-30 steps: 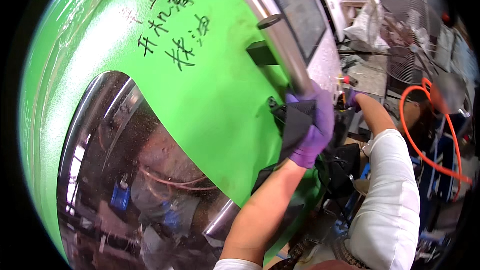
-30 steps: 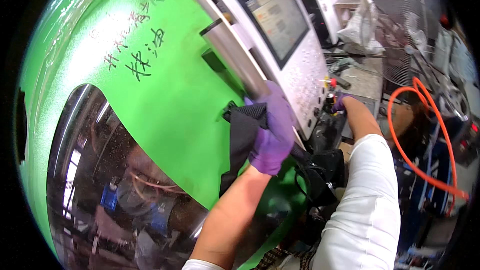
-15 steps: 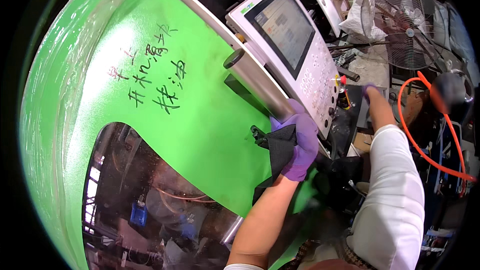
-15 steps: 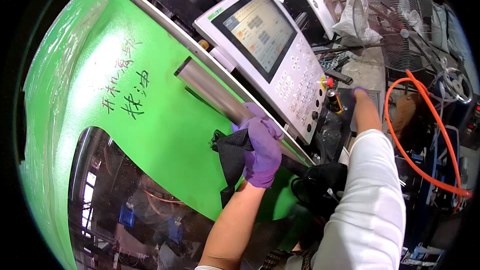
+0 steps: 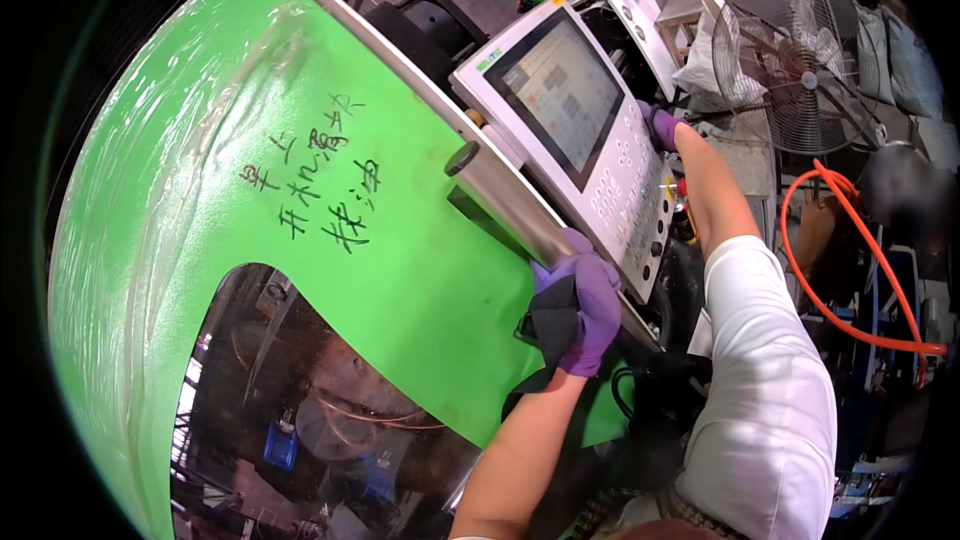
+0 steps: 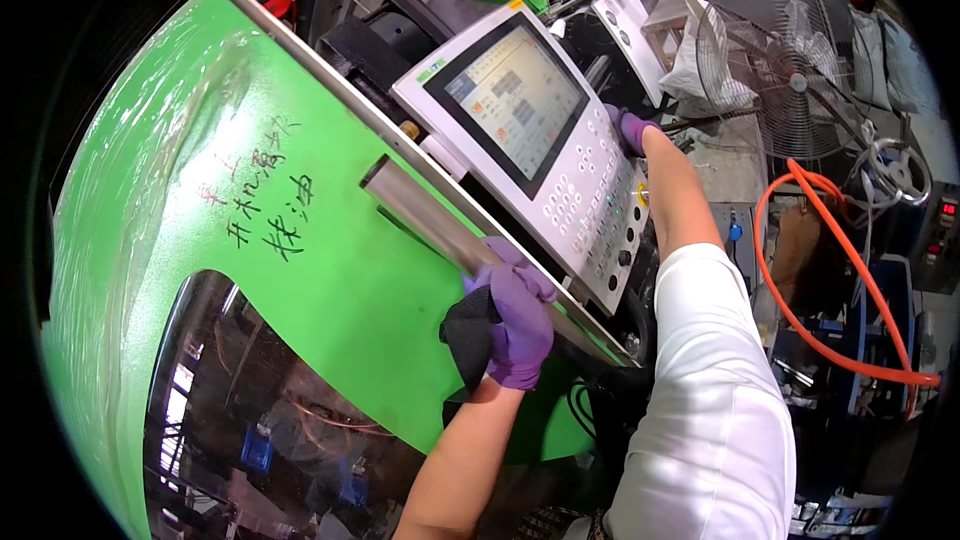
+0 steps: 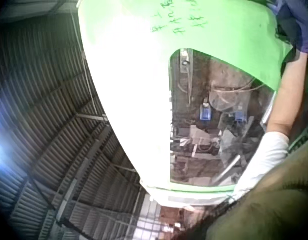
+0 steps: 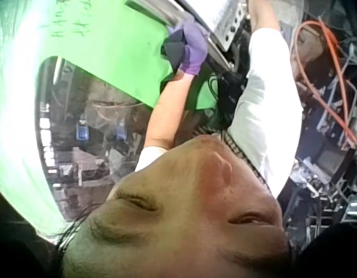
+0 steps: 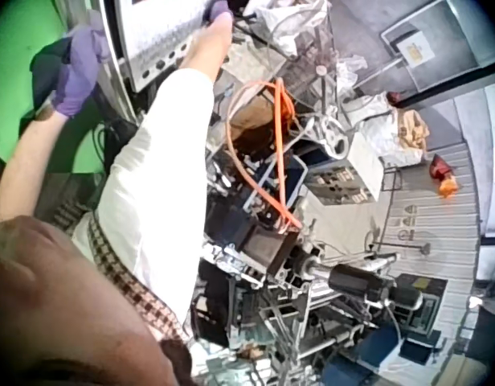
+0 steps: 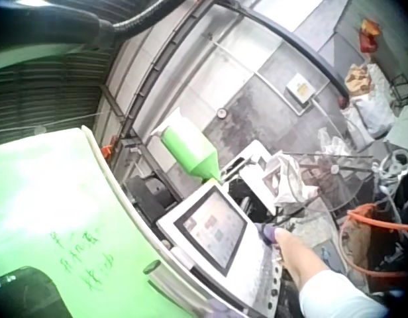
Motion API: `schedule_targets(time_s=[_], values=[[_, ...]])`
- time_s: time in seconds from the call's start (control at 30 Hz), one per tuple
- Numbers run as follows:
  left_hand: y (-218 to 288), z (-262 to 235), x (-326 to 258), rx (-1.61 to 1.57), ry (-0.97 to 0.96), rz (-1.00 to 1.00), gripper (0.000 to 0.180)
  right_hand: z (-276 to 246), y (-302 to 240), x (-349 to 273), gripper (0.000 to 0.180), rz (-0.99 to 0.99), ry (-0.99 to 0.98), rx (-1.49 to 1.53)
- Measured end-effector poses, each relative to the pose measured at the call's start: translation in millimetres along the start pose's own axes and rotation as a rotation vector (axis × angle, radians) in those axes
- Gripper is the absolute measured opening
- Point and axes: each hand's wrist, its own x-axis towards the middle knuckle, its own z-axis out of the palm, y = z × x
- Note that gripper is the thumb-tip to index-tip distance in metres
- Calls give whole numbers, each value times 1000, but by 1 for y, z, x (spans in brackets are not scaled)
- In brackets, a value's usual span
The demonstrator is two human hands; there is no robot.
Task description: The person operates a machine control panel, then moves to a workbench to assemble light blue plastic containers. They attach beige handles to the containers and apply labels to the sides, repeating this process for multiple units.
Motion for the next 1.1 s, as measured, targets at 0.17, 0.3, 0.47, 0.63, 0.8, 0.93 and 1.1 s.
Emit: schedule_targets(time_s=[0.17,0.3,0.47,0.63,0.8,0.93,1.1], values=[[12,2,1,214,-22,83,25,-8,6,-6,55,-28,14,39],[8,0,2,153,7,127,30,-15,1,-14,54,-132,-13,42],[7,3,2,-225,55,25,37,-9,-4,-29,55,-115,-19,130],[9,13,4,-224,35,102,29,-22,10,-35,54,-59,65,182],[15,16,17,-117,12,229,25,-124,45,-15,46,-87,315,-75],[5,9,8,-212,50,-11,26,-69,38,-108,45,12,254,-51],[-1,0,25,-638,-62,-318,32,-135,30,-163,53,130,446,-193]])
